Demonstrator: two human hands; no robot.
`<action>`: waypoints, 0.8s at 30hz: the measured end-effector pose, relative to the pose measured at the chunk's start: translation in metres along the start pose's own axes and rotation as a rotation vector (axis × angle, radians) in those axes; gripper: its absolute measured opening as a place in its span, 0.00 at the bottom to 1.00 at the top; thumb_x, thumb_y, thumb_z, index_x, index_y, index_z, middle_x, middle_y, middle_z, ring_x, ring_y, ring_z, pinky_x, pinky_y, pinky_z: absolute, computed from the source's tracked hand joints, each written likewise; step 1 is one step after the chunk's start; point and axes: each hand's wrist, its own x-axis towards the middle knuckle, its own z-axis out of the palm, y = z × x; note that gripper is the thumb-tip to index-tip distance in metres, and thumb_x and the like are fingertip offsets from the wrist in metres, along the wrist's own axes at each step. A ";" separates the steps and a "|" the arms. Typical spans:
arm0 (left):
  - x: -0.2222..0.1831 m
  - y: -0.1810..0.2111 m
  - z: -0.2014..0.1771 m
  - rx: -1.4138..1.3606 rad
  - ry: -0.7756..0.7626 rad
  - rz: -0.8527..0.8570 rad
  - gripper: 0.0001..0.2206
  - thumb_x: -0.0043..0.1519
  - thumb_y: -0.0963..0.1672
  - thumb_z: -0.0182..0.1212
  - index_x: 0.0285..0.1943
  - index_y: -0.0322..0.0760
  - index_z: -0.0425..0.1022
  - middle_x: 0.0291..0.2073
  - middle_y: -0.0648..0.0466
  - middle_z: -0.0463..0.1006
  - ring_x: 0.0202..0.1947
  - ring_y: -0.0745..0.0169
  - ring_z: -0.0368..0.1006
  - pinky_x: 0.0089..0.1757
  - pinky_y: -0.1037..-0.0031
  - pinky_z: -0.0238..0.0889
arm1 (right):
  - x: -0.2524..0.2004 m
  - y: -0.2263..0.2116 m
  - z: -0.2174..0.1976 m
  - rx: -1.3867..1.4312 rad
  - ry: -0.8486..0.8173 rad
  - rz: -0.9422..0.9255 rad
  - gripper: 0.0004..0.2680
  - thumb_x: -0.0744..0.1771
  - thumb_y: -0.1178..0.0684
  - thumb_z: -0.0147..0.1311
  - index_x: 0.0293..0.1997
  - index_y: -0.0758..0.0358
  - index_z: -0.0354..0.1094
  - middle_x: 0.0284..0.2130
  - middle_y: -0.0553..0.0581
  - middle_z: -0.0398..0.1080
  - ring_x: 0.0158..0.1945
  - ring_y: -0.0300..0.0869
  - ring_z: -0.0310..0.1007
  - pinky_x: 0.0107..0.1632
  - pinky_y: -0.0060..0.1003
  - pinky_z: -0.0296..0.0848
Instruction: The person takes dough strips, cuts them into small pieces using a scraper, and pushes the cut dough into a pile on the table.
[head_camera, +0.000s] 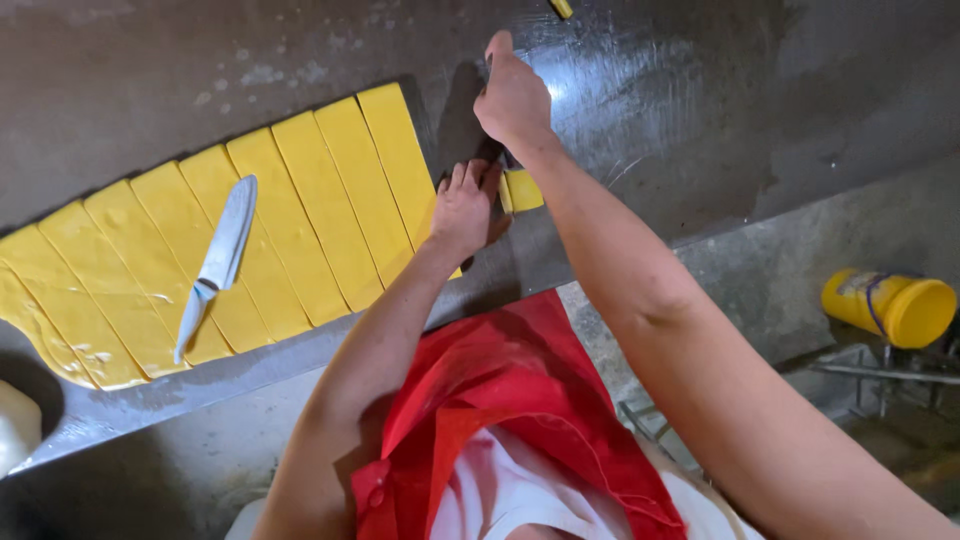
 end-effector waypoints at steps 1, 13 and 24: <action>-0.004 0.006 0.002 -0.017 0.002 -0.009 0.42 0.47 0.53 0.74 0.70 0.32 0.66 0.56 0.44 0.66 0.58 0.43 0.60 0.52 0.52 0.60 | -0.011 0.003 -0.007 -0.003 -0.001 0.017 0.15 0.61 0.59 0.53 0.51 0.58 0.55 0.35 0.67 0.76 0.42 0.64 0.76 0.42 0.59 0.71; 0.000 -0.004 0.024 0.017 0.031 0.052 0.26 0.54 0.52 0.70 0.57 0.35 0.76 0.57 0.48 0.67 0.60 0.47 0.60 0.54 0.53 0.60 | -0.081 0.016 -0.010 0.018 -0.041 0.023 0.16 0.62 0.59 0.52 0.54 0.58 0.54 0.36 0.68 0.75 0.42 0.66 0.75 0.44 0.62 0.69; 0.001 0.002 0.011 -0.024 0.093 0.018 0.37 0.47 0.51 0.74 0.67 0.37 0.70 0.59 0.47 0.66 0.61 0.47 0.59 0.55 0.53 0.58 | -0.008 0.018 -0.004 0.003 0.048 -0.050 0.16 0.64 0.58 0.55 0.55 0.57 0.55 0.36 0.67 0.76 0.43 0.66 0.75 0.43 0.61 0.70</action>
